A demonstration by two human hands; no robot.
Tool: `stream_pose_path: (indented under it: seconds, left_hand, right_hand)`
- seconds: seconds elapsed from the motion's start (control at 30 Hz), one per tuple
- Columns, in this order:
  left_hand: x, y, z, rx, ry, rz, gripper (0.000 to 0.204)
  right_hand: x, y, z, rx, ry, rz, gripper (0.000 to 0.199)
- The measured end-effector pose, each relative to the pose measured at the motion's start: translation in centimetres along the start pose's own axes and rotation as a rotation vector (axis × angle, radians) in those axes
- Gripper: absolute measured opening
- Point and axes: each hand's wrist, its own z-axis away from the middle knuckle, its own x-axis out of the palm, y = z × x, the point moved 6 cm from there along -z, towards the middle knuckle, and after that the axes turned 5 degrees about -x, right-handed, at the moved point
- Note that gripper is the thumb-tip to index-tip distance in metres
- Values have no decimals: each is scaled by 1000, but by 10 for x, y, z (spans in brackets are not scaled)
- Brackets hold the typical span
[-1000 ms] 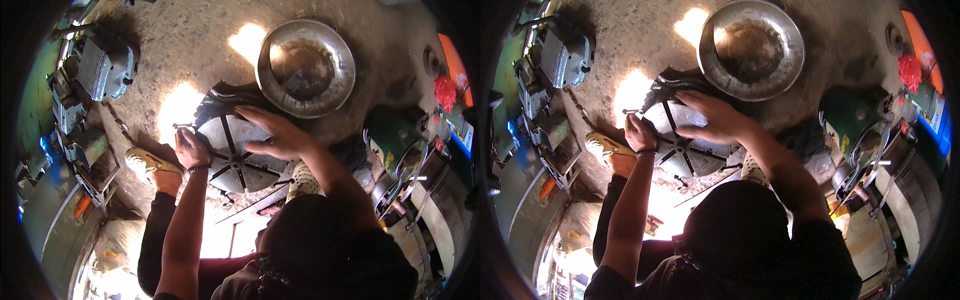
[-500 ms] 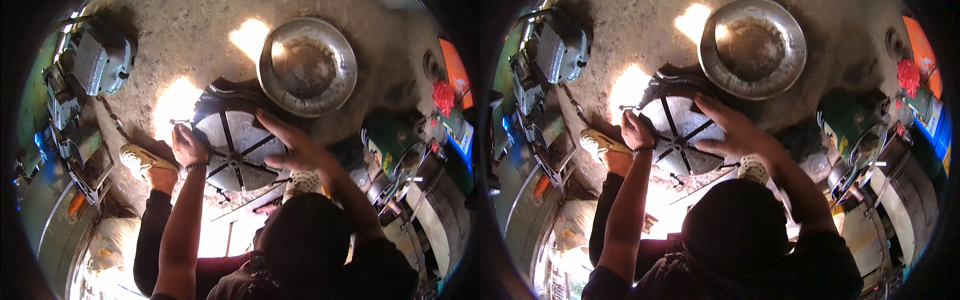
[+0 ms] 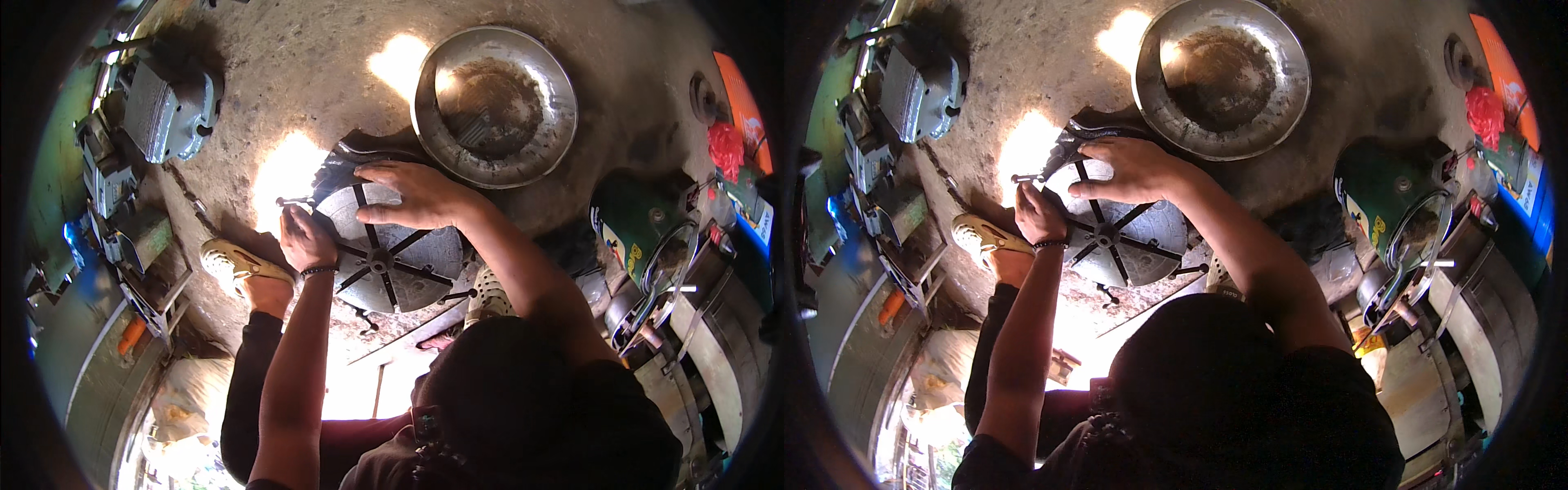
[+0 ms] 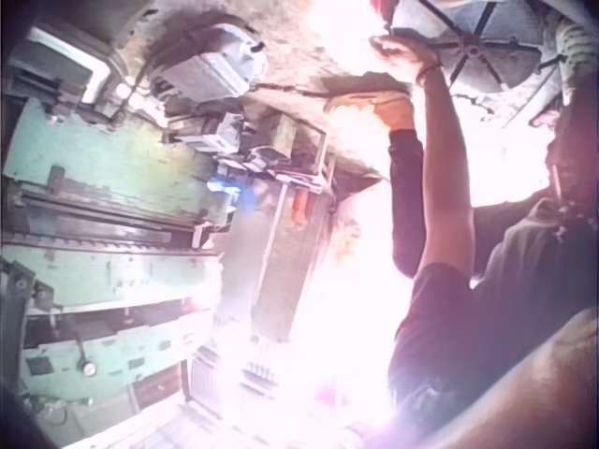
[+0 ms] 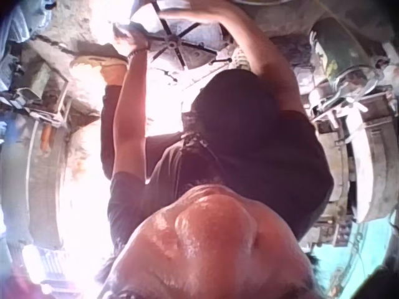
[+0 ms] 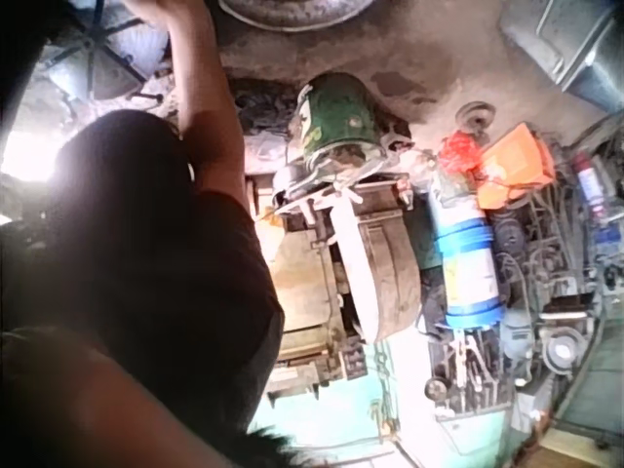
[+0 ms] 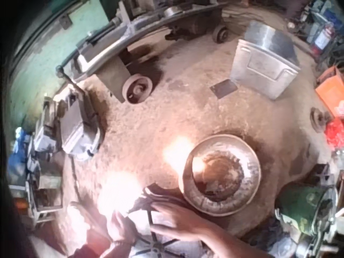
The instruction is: The person sits on the floor and scrubs a circular metal part with a wire brush, then wipes it with a cloth. They repeatedly scrub and wipe the part, occasionally flipping it over to clean different sides.
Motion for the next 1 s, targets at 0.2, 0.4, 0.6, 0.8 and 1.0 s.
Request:
stream_pose_path:
  seconds: [0.2, 0.4, 0.6, 0.8, 1.0]
  left_hand:
    - [-9, 0, 4, 44, -11, 7, 54]
    - [1, -3, -1, -46, -76, 5, 56]
    - [-4, 0, 0, -18, -92, 21, 59]
    - [0, -2, -3, -25, -82, 23, 61]
    - [0, -10, -1, -22, -64, -3, 64]
  right_hand:
    - [9, 12, 90, -121, 210, -537, 86]
    - [1, -4, 12, -35, -18, -212, 85]
    - [14, 17, 112, -117, 254, -413, 81]
    - [11, 24, 112, -130, 558, -244, 49]
    - [-10, 54, 196, 131, 900, -87, 25]
